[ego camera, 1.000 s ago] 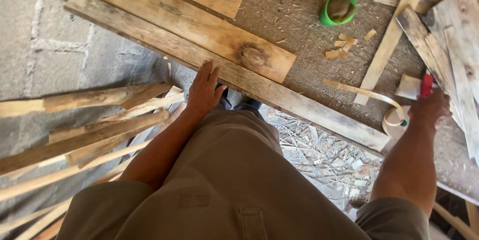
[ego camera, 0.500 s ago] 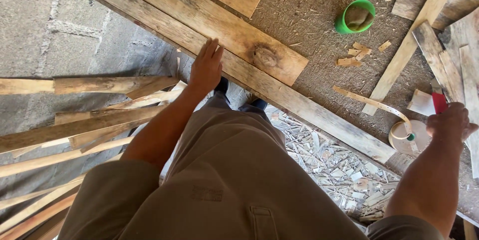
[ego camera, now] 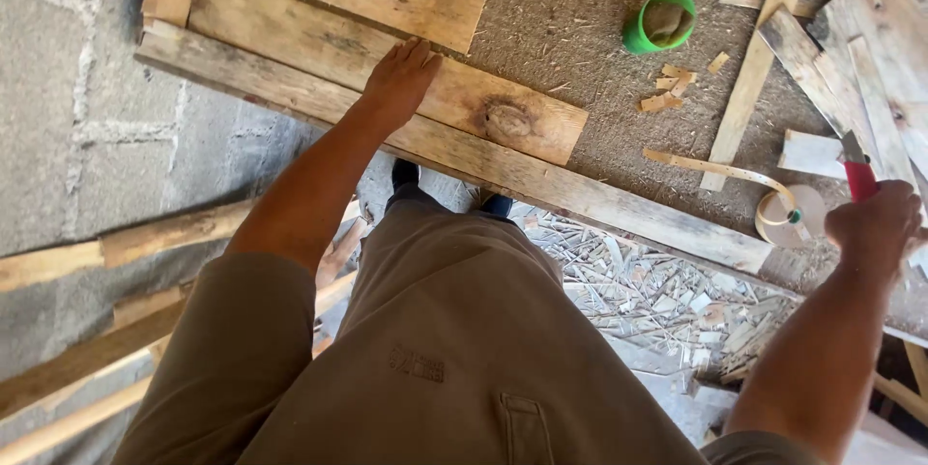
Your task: Applying and trimming edge banding or veneer strips on a wooden board using a utility knife.
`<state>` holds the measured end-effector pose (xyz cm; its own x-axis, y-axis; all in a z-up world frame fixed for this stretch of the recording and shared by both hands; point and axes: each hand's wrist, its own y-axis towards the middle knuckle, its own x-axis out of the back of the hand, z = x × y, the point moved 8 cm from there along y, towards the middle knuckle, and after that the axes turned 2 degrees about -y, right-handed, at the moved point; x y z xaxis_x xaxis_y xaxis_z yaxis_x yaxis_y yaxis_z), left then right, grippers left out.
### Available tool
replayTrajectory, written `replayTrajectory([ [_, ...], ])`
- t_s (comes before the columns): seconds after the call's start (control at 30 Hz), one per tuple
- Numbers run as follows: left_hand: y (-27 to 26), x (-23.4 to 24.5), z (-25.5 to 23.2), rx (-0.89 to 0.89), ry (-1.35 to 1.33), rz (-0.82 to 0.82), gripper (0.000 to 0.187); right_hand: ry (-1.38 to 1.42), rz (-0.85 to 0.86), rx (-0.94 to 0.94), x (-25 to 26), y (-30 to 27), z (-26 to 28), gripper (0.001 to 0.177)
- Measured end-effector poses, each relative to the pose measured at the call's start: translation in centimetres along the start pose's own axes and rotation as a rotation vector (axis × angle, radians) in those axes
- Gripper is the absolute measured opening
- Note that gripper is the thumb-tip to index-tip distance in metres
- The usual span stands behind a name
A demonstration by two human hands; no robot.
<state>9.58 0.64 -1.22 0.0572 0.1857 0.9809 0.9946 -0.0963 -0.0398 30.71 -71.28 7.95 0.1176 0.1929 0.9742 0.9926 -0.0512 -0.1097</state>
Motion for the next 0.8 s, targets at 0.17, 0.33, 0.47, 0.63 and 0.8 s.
replayTrajectory([
  [0.17, 0.6, 3.8, -0.5, -0.049, -0.089, -0.026, 0.051, 0.235, -0.074, -0.1, 1.3, -7.6, 0.6, 0.036],
  [0.33, 1.6, 5.9, -0.5, -0.047, -0.11, 0.054, 0.046, 0.436, -0.152, -0.196, 0.3, -15.6, 2.3, 0.033],
  [0.47, 2.3, 4.9, 0.9, -0.059, -0.109, 0.092, 0.03, 0.604, -0.229, -0.282, -1.6, -20.2, 3.7, 0.027],
  [0.63, 2.7, 7.4, 1.5, -0.112, -0.23, 0.145, 0.03, 0.909, -0.262, -0.405, -2.1, -23.7, 6.2, 0.026],
  [0.8, 2.7, 15.9, 1.4, -0.045, -0.384, 0.086, 0.025, 1.352, -0.246, -0.396, -2.6, -25.1, 9.0, 0.03],
])
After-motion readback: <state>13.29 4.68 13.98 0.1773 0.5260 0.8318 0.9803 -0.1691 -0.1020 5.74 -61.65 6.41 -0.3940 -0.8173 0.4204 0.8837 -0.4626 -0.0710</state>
